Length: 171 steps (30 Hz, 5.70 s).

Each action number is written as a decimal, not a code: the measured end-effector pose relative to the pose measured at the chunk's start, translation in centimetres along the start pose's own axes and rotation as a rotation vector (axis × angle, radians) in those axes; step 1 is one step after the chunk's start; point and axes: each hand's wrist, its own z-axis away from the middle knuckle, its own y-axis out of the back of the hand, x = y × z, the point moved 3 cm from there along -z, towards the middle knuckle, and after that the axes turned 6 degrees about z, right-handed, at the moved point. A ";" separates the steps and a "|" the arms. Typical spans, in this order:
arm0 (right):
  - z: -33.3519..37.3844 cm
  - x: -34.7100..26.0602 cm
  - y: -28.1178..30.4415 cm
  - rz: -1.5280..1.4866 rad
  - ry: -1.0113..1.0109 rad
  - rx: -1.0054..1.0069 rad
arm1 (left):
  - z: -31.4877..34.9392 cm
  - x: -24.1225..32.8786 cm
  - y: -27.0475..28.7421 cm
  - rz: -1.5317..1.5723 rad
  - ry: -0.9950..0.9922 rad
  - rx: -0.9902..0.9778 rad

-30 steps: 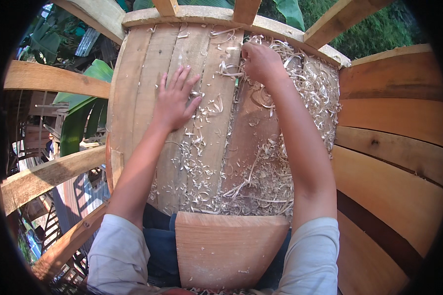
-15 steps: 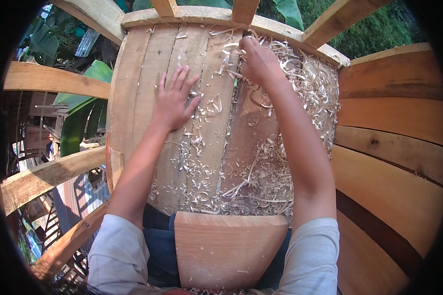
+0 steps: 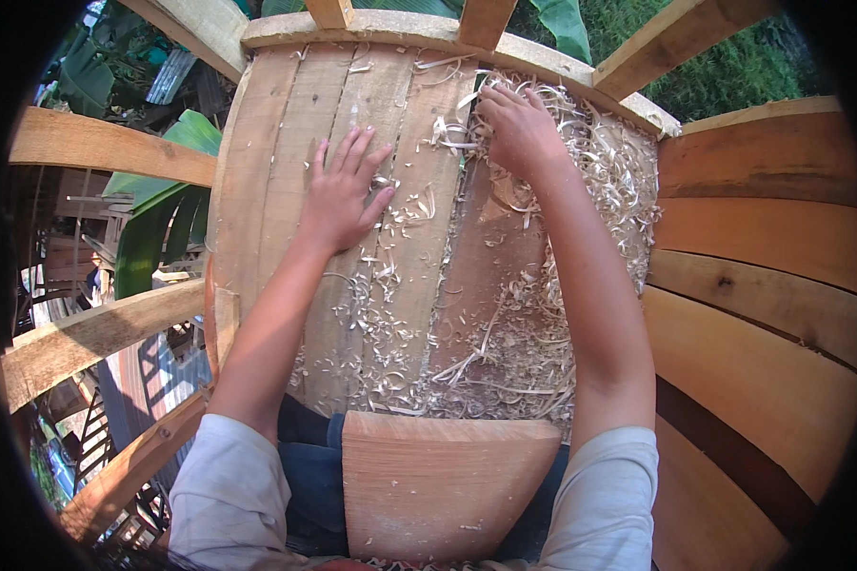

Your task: The person sits inside a wooden structure and uses their hands to clear wood shavings from the floor. They gather the shavings into a pile and occasionally use a flat wooden board to assist in moving the debris.

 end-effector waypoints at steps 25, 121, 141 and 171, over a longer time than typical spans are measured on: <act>-1.4 -0.5 -1.2 0.053 -0.058 -0.031 | -0.2 0.3 0.0 -0.025 -0.004 -0.010; 16.9 -4.3 -3.4 -0.171 -0.202 0.075 | -15.9 6.3 -2.4 0.054 0.095 0.057; 16.8 -4.2 -3.3 -0.186 -0.198 0.105 | -16.5 5.9 -3.9 -0.099 -0.029 0.299; 17.0 -4.1 -3.5 -0.195 -0.217 0.132 | -14.9 6.4 -2.6 0.443 -0.136 0.022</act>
